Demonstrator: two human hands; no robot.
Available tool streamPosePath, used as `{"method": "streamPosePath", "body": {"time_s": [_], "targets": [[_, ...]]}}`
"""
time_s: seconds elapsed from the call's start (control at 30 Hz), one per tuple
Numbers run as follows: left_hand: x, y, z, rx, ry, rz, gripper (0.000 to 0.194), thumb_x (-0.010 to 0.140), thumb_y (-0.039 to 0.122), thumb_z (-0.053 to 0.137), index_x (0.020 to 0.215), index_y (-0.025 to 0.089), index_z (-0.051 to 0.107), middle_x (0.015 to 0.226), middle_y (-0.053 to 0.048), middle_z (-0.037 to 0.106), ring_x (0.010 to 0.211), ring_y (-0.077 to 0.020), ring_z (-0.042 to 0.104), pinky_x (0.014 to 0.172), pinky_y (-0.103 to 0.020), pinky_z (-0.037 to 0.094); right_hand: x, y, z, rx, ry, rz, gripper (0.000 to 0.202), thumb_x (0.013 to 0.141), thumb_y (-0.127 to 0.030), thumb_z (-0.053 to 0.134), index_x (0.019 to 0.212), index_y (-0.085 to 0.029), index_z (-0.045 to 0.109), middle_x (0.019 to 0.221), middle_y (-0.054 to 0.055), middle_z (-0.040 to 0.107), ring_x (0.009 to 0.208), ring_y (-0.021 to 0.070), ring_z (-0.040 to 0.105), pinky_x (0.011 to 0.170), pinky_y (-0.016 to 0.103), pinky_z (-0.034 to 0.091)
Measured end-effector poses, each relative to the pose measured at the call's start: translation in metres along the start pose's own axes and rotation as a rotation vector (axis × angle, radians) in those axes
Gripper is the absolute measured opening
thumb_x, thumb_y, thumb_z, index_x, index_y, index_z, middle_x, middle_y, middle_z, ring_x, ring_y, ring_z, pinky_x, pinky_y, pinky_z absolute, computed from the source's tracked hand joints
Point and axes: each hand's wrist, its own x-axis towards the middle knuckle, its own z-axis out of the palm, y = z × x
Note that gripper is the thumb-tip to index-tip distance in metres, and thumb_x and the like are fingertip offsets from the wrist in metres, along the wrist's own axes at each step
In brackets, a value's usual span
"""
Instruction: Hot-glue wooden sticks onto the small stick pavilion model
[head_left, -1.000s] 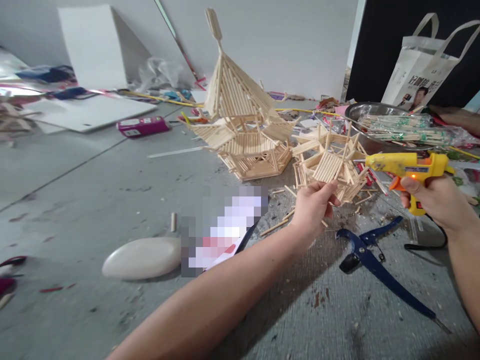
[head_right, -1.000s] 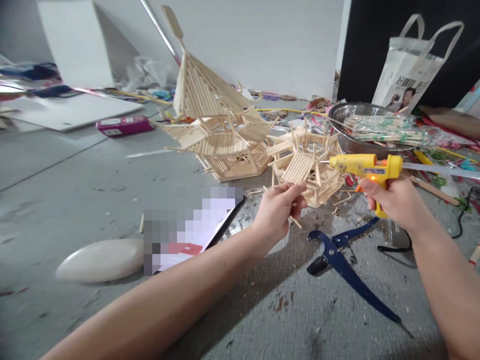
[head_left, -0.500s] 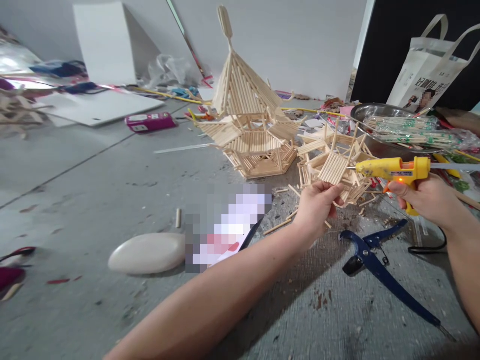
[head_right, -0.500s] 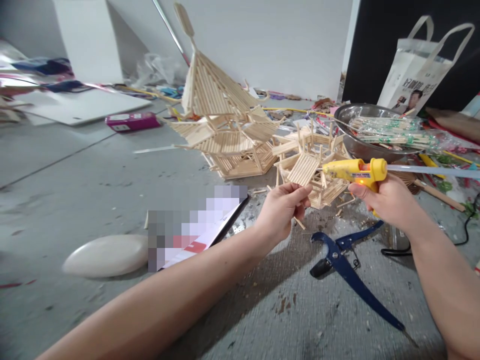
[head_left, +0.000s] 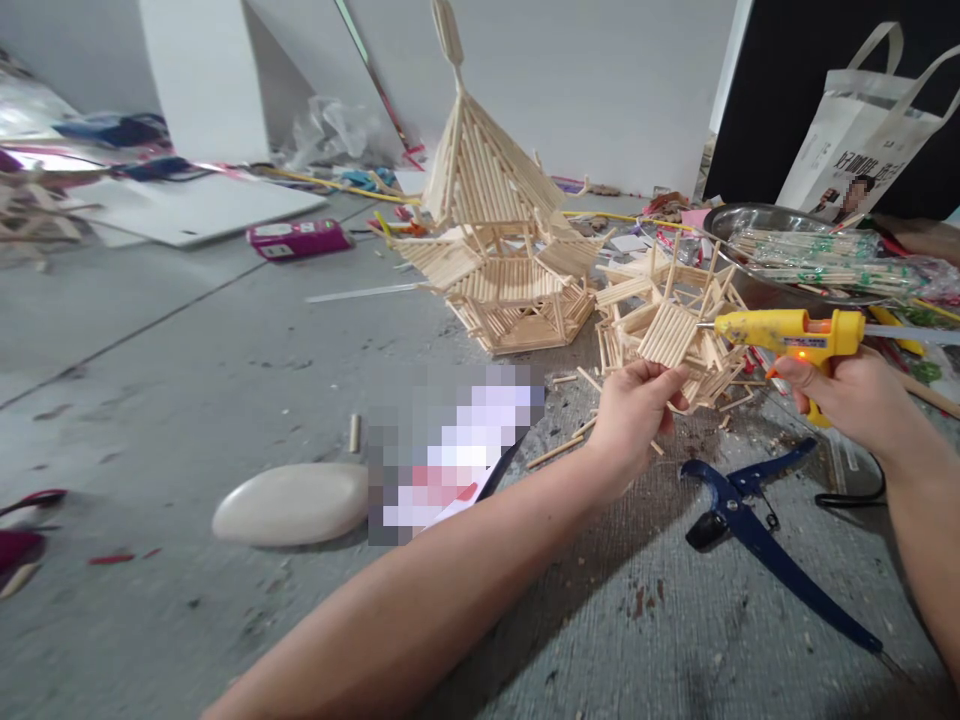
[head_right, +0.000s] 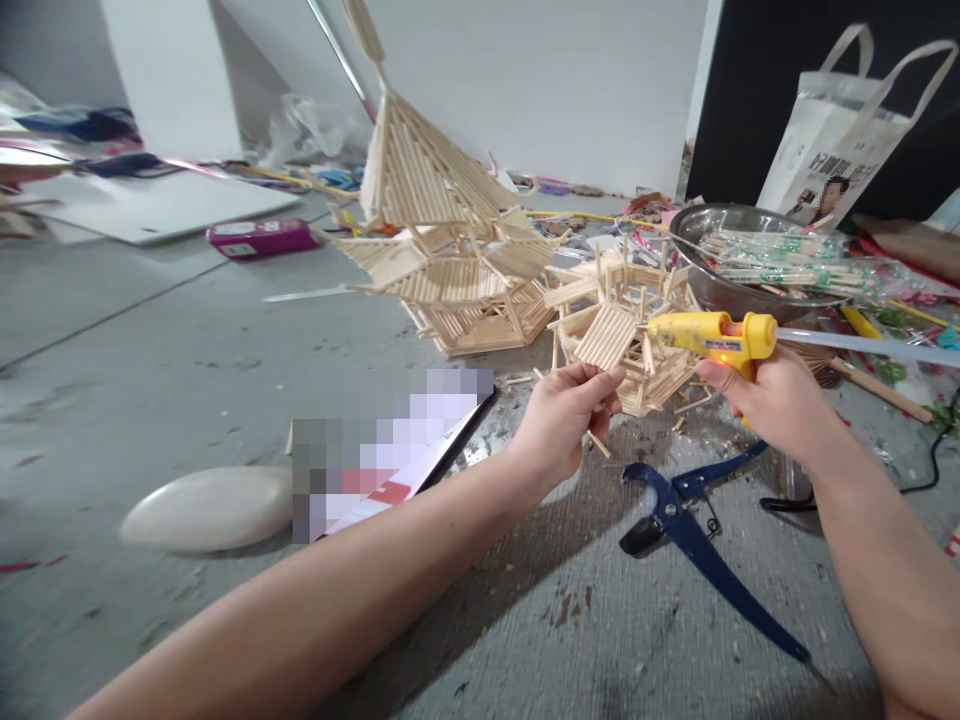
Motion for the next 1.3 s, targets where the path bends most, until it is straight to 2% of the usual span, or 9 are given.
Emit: {"method": "streamPosePath", "body": {"time_s": [0.2,0.43,0.7,0.8,1.07,1.3], "targets": [[0.0,-0.0009,-0.0004,0.004,0.0,0.01,0.021,0.074,0.019,0.061,0.057,0.016,0.05,0.043,0.005,0.052,0.029,-0.0027,0.037,0.031,-0.017,0.025,0.0009,0.0008,0.002,0.015,0.007,0.013,0.053,0.067,-0.072,0.047,0.053,-0.021,0.052,0.044,0.0,0.053,0.046,0.0143,0.051,0.057,0.033,0.04],[-0.0001,-0.0016,-0.0006,0.023,0.003,0.025,0.021,0.074,0.019,0.061,0.057,0.016,0.049,0.043,0.005,0.052,0.029,-0.0028,0.037,0.031,-0.017,0.025,-0.001,0.0023,0.0034,0.083,-0.003,0.044,0.05,0.066,-0.07,0.049,0.062,-0.021,0.056,0.045,-0.001,0.052,0.045,0.0138,0.049,0.052,0.032,0.039],[-0.0015,-0.0031,-0.002,-0.011,-0.026,0.022,0.016,0.07,0.017,0.065,0.063,0.016,0.051,0.046,0.006,0.05,0.033,-0.003,0.039,0.031,-0.016,0.027,-0.005,0.0003,0.0008,0.203,-0.004,0.035,0.048,0.068,-0.067,0.051,0.064,-0.019,0.054,0.044,-0.003,0.051,0.042,0.0106,0.047,0.046,0.027,0.038],[-0.0025,-0.004,-0.0038,-0.022,-0.041,0.017,0.015,0.069,0.016,0.065,0.065,0.016,0.051,0.046,0.006,0.049,0.036,-0.0036,0.041,0.031,-0.015,0.028,-0.0054,0.0018,0.0,0.175,0.002,0.041,0.048,0.068,-0.067,0.051,0.064,-0.019,0.054,0.044,-0.002,0.052,0.042,0.0108,0.047,0.046,0.027,0.038],[-0.0031,-0.0053,-0.0061,0.009,-0.062,0.021,0.018,0.071,0.024,0.064,0.062,0.016,0.051,0.046,0.005,0.05,0.032,-0.0025,0.037,0.032,-0.016,0.028,-0.0043,0.006,0.0032,0.132,0.022,0.031,0.049,0.068,-0.068,0.05,0.064,-0.02,0.058,0.044,-0.002,0.052,0.043,0.0127,0.048,0.049,0.029,0.039],[-0.0012,-0.0039,-0.006,-0.003,-0.063,0.05,0.023,0.072,0.028,0.062,0.057,0.015,0.049,0.046,0.005,0.051,0.033,-0.0021,0.038,0.034,-0.015,0.028,-0.0025,0.0096,0.0038,0.045,-0.017,0.008,0.043,0.076,-0.061,0.047,0.062,-0.021,0.055,0.048,-0.001,0.054,0.049,0.0143,0.052,0.057,0.032,0.04]]}}
